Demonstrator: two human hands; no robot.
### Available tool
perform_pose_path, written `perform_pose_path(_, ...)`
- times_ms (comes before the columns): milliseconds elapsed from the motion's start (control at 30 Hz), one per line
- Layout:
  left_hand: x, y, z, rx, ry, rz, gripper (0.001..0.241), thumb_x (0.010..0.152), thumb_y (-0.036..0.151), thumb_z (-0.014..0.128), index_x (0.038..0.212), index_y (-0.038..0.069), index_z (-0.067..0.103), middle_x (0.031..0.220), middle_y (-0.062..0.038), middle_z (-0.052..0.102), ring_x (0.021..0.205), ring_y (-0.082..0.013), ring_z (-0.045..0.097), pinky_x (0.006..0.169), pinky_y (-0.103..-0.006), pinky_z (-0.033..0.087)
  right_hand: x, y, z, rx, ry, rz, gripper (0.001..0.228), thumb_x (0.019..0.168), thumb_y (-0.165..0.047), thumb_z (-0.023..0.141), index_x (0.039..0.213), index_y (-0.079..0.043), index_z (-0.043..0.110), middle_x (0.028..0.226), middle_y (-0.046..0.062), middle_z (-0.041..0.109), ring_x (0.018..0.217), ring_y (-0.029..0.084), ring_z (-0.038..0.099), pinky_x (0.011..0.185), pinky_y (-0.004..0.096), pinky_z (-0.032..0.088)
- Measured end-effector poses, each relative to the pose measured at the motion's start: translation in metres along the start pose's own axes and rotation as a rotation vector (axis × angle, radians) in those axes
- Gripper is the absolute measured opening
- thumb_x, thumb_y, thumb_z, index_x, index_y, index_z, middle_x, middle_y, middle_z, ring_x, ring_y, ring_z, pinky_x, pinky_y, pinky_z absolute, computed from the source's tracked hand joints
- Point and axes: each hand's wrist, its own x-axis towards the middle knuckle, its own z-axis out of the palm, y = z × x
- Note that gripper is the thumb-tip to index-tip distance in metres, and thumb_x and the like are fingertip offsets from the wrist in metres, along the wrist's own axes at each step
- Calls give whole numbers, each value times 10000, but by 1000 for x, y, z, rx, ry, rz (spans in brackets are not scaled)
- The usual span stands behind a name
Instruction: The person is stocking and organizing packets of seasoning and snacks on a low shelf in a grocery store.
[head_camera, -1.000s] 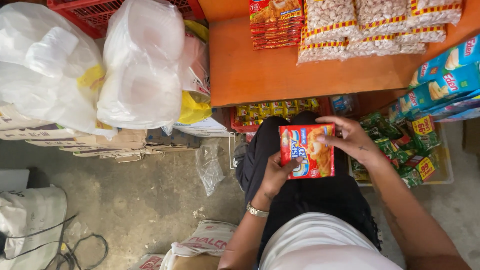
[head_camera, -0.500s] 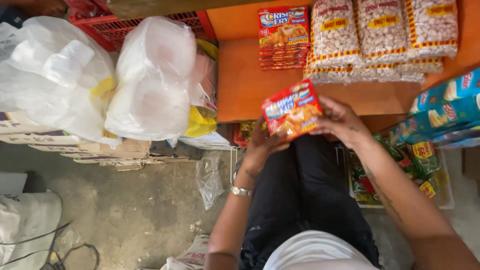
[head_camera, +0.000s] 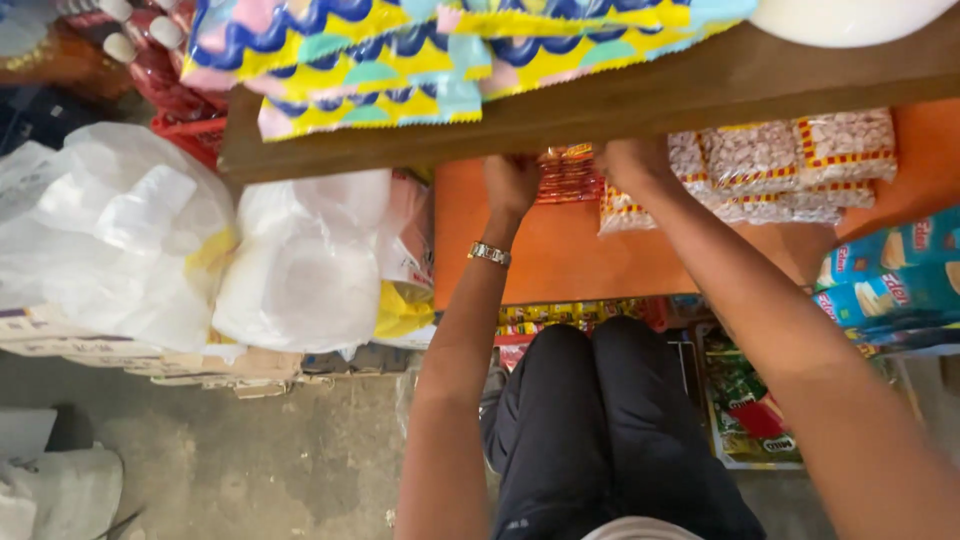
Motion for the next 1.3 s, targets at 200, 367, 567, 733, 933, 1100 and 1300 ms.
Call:
perform_pose_path(200, -16, 36, -23, 256, 79, 341, 186, 831, 122, 681, 993, 39, 717, 982, -210, 720, 934, -443, 659, 775, -518, 536, -2, -7, 16, -288, 528, -679, 205, 982, -99, 623, 1148, -10, 704, 1136, 237, 706, 1078, 463, 628, 876, 558, 490)
perform_pose_path(367, -17, 10, -10, 404, -25, 298, 185, 842, 112, 676, 1008, 39, 713, 1015, -218, 720, 961, -445, 659, 813, -525, 530, 4, 5, 36, -228, 477, -585, 225, 1025, -155, 600, 1149, 4, 700, 1127, 252, 702, 1051, 468, 632, 866, 564, 483)
perform_pose_path(567, -6, -13, -18, 25, -158, 205, 182, 951, 99, 631, 1108, 14, 665, 1059, -225, 720, 1022, -427, 690, 869, -488, 563, 5, 17, 39, -330, 344, -430, 205, 946, -75, 611, 1108, -4, 714, 1111, 252, 700, 1053, 456, 637, 886, 548, 493)
perform_pose_path(733, -47, 63, -73, 4, 36, 327, 333, 945, 18, 665, 1272, -16, 618, 1270, -252, 625, 1194, -407, 604, 1023, -447, 515, -60, -4, -7, -358, 372, -648, 232, 827, -66, 681, 1043, -19, 751, 1023, 231, 710, 981, 447, 648, 896, 538, 496)
perform_pose_path(933, -134, 93, -94, -274, -74, 261, 460, 889, -67, 546, 1337, -14, 639, 1323, -157, 627, 1212, -269, 632, 1037, -349, 544, -143, 28, -19, -24, 326, -764, 149, 918, -43, 686, 1044, -24, 763, 997, 133, 738, 972, 345, 698, 934, 485, 539)
perform_pose_path(1100, -217, 95, -99, -580, -227, -89, 393, 971, -60, 527, 1347, -4, 629, 1266, -71, 672, 1079, -150, 649, 956, -291, 528, -173, 83, 17, 245, 45, -647, 129, 1047, -72, 682, 1139, -23, 757, 1054, 97, 767, 975, 169, 737, 822, 298, 567)
perform_pose_path(1300, -318, 43, -81, -809, -126, -300, 290, 1009, -52, 558, 1284, -18, 646, 1283, -79, 688, 1187, -165, 636, 1024, -314, 529, -189, 118, 100, 345, -401, -248, 183, 1023, -153, 665, 1144, -58, 766, 957, 57, 769, 832, 145, 699, 752, 303, 558)
